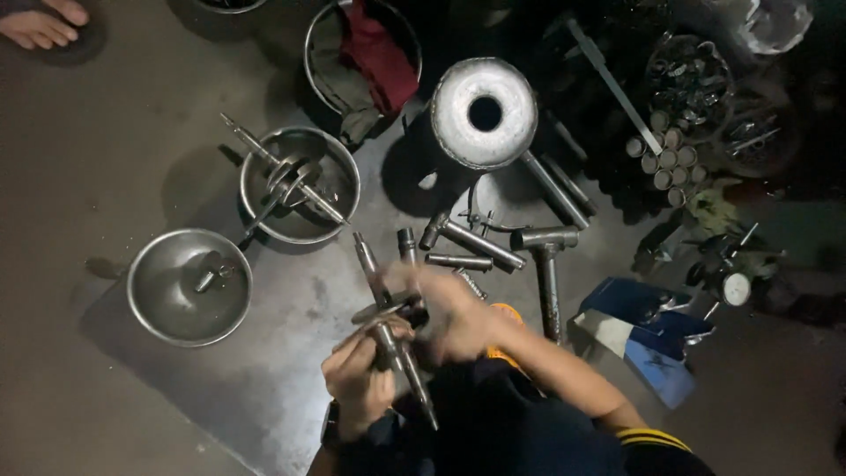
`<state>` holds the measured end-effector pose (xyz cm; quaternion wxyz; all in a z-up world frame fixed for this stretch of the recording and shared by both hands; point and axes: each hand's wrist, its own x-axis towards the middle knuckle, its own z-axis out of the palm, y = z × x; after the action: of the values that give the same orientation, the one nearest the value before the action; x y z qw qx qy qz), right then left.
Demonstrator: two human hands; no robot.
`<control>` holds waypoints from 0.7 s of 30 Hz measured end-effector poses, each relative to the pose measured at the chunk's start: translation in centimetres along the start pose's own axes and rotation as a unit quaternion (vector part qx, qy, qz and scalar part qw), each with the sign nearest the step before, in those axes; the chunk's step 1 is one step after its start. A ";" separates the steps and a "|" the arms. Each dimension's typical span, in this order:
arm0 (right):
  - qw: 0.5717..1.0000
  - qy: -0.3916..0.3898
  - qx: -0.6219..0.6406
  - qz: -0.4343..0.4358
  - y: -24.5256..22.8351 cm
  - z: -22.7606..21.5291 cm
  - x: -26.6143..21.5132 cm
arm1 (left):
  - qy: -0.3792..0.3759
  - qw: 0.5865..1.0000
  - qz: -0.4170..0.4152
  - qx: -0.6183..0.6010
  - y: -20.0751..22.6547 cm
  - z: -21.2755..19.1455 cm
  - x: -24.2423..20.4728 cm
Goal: The person assembles various metal components on a workbench. They use a hammer to tap parts together and a cloth to wipe surfaces, handling multiple cylindrical and rod-shaped pieces throughout the process.
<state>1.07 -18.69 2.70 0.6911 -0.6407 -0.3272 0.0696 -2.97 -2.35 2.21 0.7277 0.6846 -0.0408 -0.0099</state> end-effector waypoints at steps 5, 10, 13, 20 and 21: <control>0.837 0.081 -0.438 0.318 11.9 -3.8 -6.2 | -0.064 0.983 0.105 0.137 -3.7 -3.7 -0.2; 0.679 0.012 -0.646 0.349 17.1 -3.2 -9.9 | -0.001 0.985 0.104 0.138 -2.1 -4.2 0.2; 0.660 0.015 -0.643 0.388 18.6 -3.6 -10.8 | 0.057 0.982 0.121 0.132 -1.4 -3.8 0.7; 0.827 0.132 -0.377 0.395 6.4 -2.1 -6.0 | 0.110 0.975 0.166 0.096 -2.4 -4.3 0.5; 0.828 0.128 -0.377 0.396 3.1 -1.5 -4.7 | 0.114 0.975 0.164 0.096 -2.2 -4.1 0.6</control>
<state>-0.78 -21.87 -1.83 0.3448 -0.9292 0.0450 0.1254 -1.99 1.57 -0.24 0.6501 0.7320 -0.0704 0.1915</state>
